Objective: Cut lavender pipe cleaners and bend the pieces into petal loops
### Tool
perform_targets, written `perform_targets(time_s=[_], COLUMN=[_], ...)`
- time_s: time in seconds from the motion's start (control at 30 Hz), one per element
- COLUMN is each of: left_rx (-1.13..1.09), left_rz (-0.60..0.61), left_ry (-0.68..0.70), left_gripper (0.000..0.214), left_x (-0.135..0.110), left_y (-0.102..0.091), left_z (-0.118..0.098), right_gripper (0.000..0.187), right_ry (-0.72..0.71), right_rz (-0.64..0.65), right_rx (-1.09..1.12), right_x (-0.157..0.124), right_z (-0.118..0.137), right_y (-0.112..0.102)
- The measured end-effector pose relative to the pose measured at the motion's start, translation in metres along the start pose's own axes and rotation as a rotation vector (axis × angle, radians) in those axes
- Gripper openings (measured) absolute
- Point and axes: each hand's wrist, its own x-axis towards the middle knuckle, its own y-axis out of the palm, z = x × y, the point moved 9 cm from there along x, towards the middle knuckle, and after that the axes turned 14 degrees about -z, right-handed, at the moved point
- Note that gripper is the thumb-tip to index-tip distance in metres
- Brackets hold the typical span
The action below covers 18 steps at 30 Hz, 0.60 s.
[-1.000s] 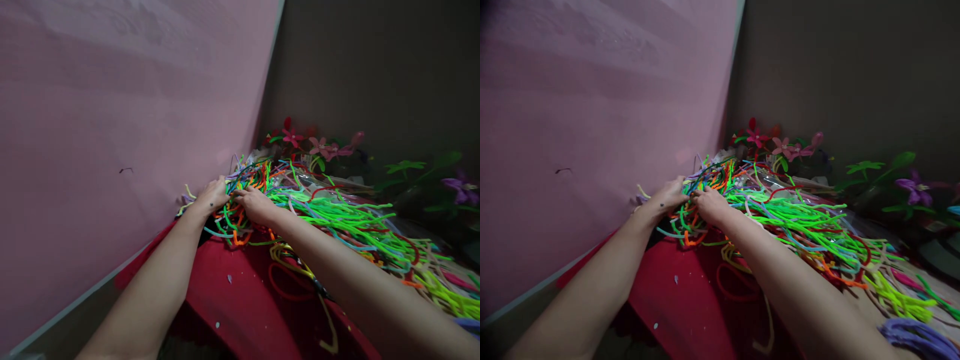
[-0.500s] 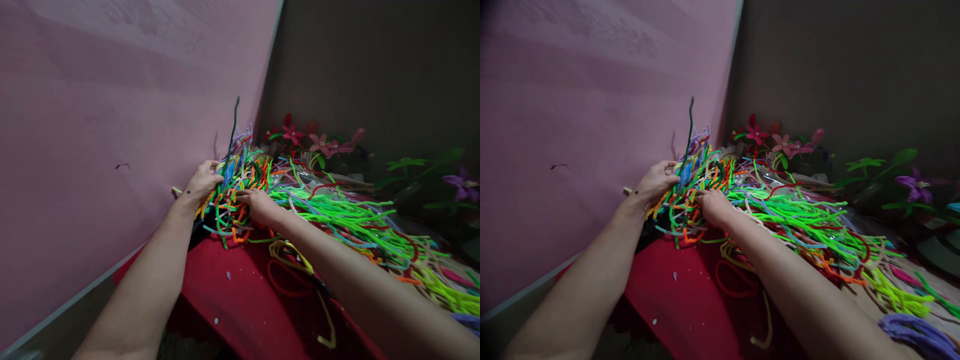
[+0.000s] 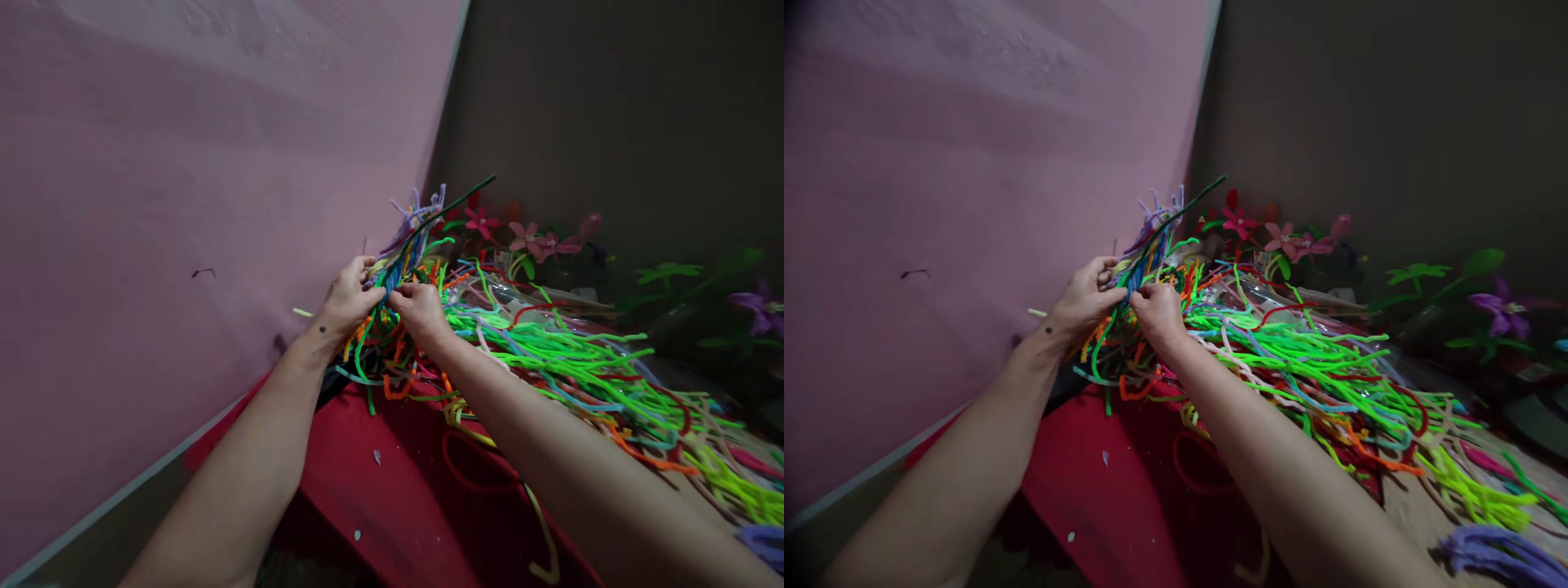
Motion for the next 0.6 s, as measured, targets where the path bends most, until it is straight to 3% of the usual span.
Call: perform_targets(time_s=[0.2,0.33,0.47,0.6], left_rx=[0.061,0.076,-0.030,-0.176], left_rz=[0.027,-0.121,-0.224,-0.114], left_ry=[0.061,0.022,-0.093,-0.188], left_gripper=[0.049,0.050,0.040,0.027], left_x=[-0.003,0.001,0.003,-0.002], left_y=[0.003,-0.010,-0.022,-0.009], left_z=[-0.007,-0.003,0.002,0.001], right_gripper=[0.021,0.020,0.019,0.014], right_ry=[0.053,0.103,0.171,0.343], right_rz=[-0.107,-0.107,-0.051,0.113], right_rx=[0.061,0.171,0.373,0.759], right_x=[0.000,-0.002,-0.004,-0.012], right_z=[0.001,0.004,0.007,0.012], right_y=[-0.008,-0.008,-0.007,0.003])
